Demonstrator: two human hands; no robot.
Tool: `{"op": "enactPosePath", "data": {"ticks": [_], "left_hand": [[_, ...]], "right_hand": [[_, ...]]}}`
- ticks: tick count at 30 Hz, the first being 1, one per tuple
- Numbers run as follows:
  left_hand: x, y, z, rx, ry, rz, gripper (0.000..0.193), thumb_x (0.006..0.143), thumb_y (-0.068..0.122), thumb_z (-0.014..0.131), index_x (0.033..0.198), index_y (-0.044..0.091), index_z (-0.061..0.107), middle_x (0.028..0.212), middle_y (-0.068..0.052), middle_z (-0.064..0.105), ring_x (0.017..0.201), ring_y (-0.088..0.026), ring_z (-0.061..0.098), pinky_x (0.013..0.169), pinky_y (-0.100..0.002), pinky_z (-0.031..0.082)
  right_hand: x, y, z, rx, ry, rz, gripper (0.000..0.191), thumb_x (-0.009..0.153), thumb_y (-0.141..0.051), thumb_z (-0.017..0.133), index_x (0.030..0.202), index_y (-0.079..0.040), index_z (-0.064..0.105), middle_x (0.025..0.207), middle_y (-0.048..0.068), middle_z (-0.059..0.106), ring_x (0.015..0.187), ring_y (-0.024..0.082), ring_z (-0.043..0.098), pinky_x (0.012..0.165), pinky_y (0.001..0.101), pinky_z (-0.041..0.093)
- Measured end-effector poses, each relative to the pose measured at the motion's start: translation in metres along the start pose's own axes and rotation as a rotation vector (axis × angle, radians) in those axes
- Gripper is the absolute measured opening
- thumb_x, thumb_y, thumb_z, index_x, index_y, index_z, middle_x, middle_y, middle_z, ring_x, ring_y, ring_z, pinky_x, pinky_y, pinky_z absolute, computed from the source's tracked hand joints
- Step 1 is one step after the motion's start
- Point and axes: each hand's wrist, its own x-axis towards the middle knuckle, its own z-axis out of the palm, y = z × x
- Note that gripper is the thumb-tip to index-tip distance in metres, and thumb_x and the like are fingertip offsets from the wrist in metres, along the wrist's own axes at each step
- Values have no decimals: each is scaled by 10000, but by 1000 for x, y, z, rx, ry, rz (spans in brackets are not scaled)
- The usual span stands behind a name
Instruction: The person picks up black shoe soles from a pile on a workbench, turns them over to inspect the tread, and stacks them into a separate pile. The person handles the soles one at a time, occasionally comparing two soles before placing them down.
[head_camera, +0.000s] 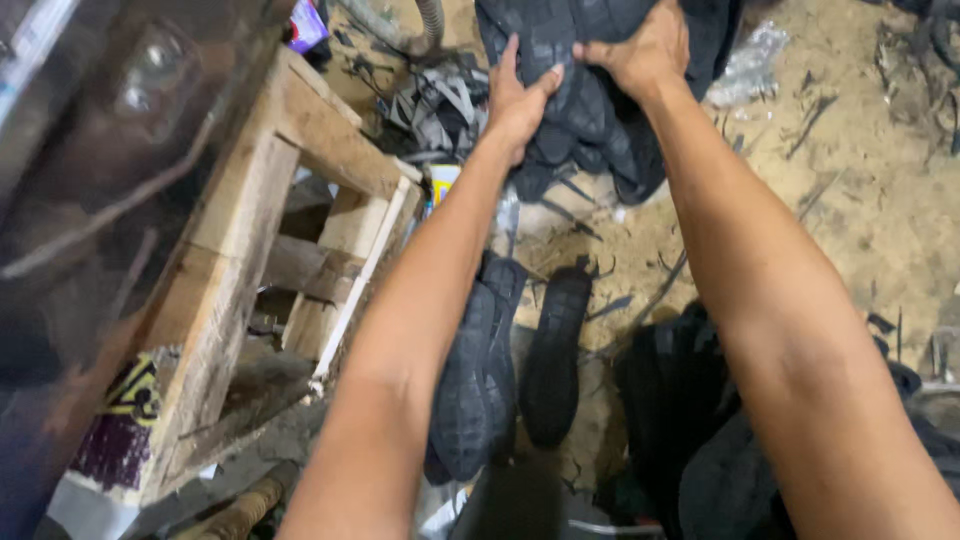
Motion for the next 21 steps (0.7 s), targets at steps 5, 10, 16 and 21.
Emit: {"op": "enactPosePath", "data": {"ticks": [5,10,16,21], "left_hand": [[5,-4,6,-364,45,-225,1073,761,299,868,1596,101,223,1465,-243,515,1303,-335,567,1070,-438,475],[-1,10,-3,-424,-9,-228,914,763,242,851,1508,-1,380,1364,-239,614,1189,-306,651,998,-413,538],[-16,24,-36,-621,-335,-357,560,794,100,729,1309,-63,583,1191,-175,694,1057,-290,687,935,-406,566],[-46,37,-49,-781,-511,-301,441,839,48,676,1271,9,594,1158,-116,688,1042,-246,685,949,-385,568]], "right_hand": [[6,2,7,49,5,70,1154,523,-402,1065,1383,61,451,1339,259,624,1278,402,599,1089,421,480],[-3,-3,0,283,-14,217,1140,444,-240,1063,1375,53,473,1323,237,622,1239,369,606,1031,409,498],[-26,-3,-21,763,-386,517,826,611,-64,959,1317,109,567,1326,237,673,1154,343,667,929,529,523],[-58,-2,-39,1064,-380,398,694,578,55,889,1224,73,636,1171,202,737,1002,334,748,873,477,621]]}}
